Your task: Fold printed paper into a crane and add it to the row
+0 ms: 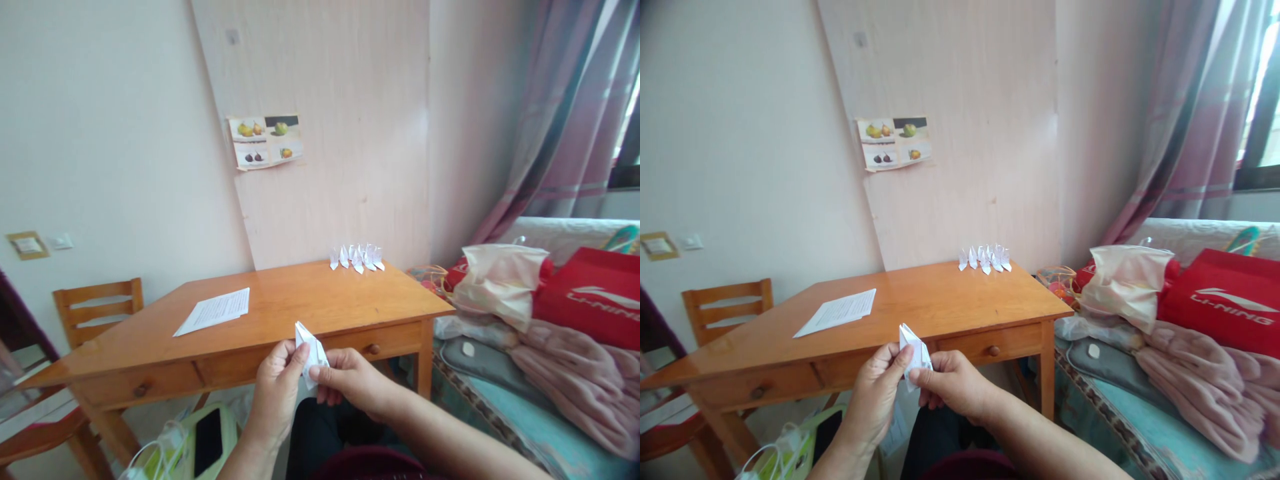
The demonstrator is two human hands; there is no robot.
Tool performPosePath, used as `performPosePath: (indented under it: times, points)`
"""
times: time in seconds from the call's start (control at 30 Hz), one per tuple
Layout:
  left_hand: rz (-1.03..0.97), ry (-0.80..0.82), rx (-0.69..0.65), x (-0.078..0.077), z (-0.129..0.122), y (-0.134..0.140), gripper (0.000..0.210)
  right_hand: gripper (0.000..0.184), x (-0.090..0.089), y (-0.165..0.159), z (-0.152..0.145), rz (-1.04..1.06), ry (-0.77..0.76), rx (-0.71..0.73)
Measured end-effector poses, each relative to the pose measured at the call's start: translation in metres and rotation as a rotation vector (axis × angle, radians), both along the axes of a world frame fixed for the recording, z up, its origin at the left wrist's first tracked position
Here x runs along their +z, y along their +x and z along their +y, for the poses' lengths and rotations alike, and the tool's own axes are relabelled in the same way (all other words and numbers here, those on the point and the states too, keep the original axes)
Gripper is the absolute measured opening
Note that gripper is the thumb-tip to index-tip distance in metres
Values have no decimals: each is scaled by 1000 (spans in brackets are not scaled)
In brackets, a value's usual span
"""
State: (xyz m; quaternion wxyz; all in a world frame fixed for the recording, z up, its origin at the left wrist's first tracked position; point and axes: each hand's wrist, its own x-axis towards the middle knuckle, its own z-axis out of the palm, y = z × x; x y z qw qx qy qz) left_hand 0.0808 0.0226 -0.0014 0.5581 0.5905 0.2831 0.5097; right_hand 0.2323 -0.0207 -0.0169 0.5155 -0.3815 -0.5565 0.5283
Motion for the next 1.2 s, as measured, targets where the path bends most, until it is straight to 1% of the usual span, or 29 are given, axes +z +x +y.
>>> performPosePath:
  times: [0.07, 0.17, 0.23, 0.3, 0.43, 0.6, 0.9, 1.2]
  points:
    - [-6, -21, -2, 1, 0, 0, 30, 45, -2, 0, 0, -26, -14, 42]
    - [-49, -60, -39, 4, -3, 1, 29, 47, -2, 0, 0, -17, 8, 21]
    - [-90, -96, -112, 6, -6, 1, 28, 48, 0, -1, -1, -5, 34, 21]
    - [-99, -152, -197, 8, -10, 2, 31, 49, 3, -1, -3, 1, 54, 30]
    - [-10, -263, -320, 6, -17, 5, 47, 47, 9, -2, -8, -25, 78, 83]
    - [34, -290, -415, 7, -22, 6, 54, 44, 11, 1, -10, -41, 69, 120]
    - [-25, -283, -432, 17, -24, 8, 57, 41, 8, 1, -14, 6, 16, 145]
    - [-88, -305, -409, 20, -26, 7, 44, 40, 9, 0, -15, 19, 35, 163]
